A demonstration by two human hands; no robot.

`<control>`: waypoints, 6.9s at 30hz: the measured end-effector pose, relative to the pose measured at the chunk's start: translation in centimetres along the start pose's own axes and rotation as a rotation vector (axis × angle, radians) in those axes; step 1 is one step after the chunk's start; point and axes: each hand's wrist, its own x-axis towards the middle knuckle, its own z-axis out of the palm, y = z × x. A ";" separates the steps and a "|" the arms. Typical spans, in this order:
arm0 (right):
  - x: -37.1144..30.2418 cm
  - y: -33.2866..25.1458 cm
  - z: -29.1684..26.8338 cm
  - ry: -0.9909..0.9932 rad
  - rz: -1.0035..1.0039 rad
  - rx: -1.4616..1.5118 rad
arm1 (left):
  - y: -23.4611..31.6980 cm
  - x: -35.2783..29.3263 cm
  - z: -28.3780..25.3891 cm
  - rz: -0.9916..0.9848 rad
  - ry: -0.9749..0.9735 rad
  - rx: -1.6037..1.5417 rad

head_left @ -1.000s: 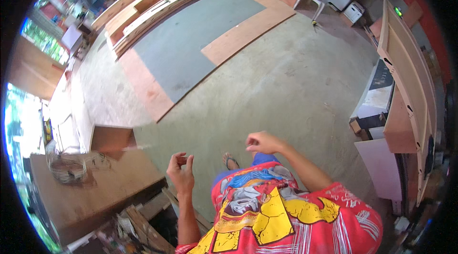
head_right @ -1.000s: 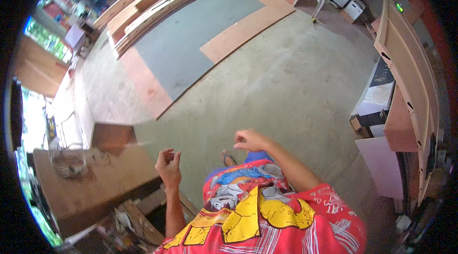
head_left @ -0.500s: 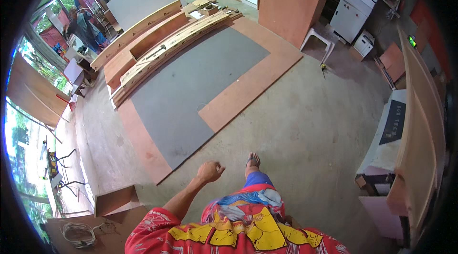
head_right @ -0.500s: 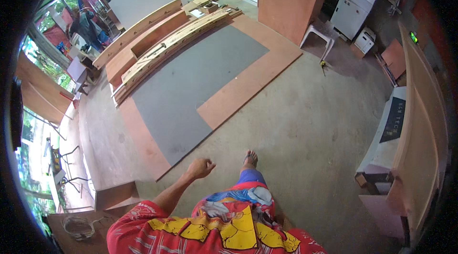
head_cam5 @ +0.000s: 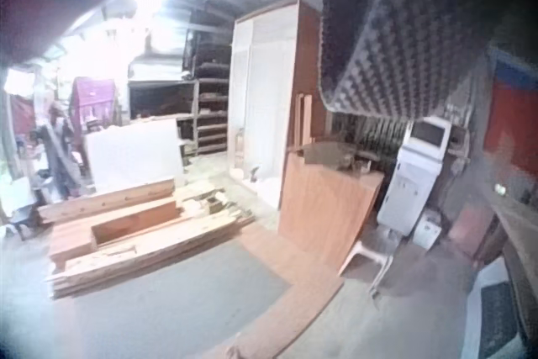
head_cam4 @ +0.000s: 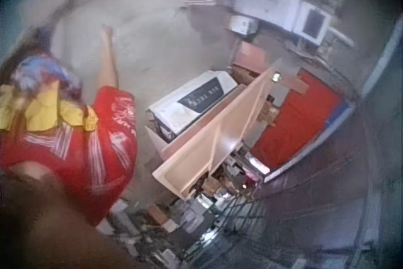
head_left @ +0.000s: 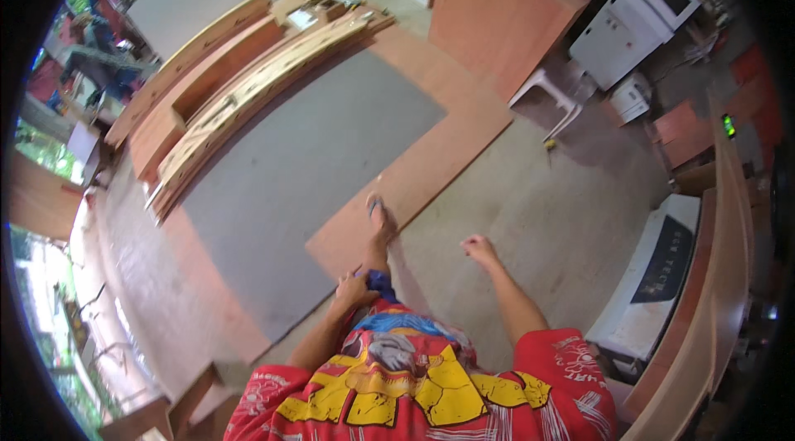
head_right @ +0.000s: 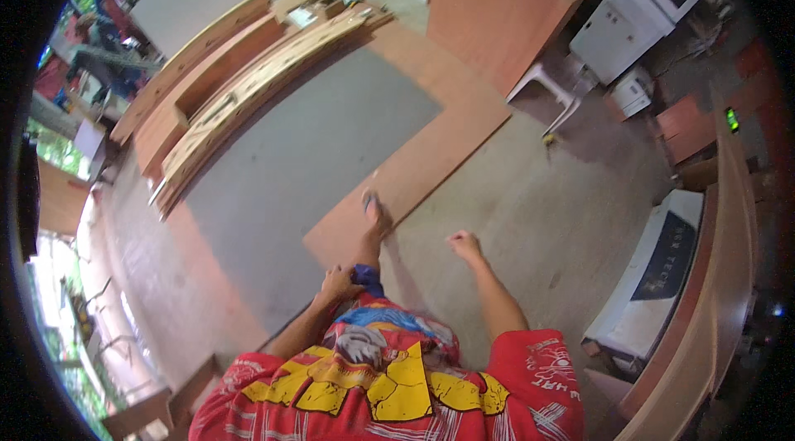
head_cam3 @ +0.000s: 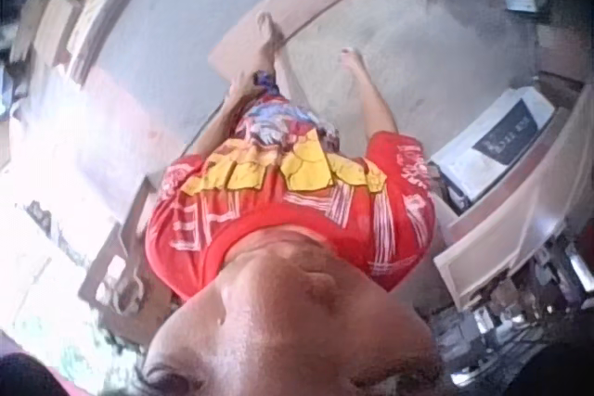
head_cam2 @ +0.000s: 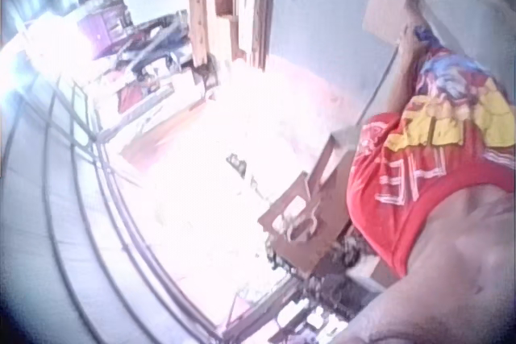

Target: The person assembles a wooden cabinet by inserting a metal drawer slide into a pre-drilled slot, then uses a cordless drill to drive screws into the slide to secure it. The person also retrieves screws from a storage box and applies red tape to the edge of a wooden panel.

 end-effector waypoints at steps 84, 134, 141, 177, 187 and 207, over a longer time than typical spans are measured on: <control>149.3 -122.1 25.4 -1.465 -0.263 -1.207 | -21.8 170.9 -106.5 -0.548 0.675 -0.617; 157.2 -127.4 23.6 -0.820 0.543 0.282 | -10.0 157.8 -112.9 -0.690 0.010 -2.853; 157.5 -127.2 23.7 -0.724 0.195 -0.253 | -6.6 158.1 -111.1 -0.750 0.553 -2.006; 159.5 -127.6 23.4 -1.189 -0.210 -0.911 | -30.2 184.0 -116.2 -0.300 0.741 0.245; 161.0 -129.7 23.2 -1.372 -0.048 -1.040 | -22.5 173.8 -117.8 -0.153 0.374 -0.085; 158.6 -127.8 25.0 -1.248 -0.344 -0.849 | -27.9 187.8 -113.5 -0.755 0.615 -0.407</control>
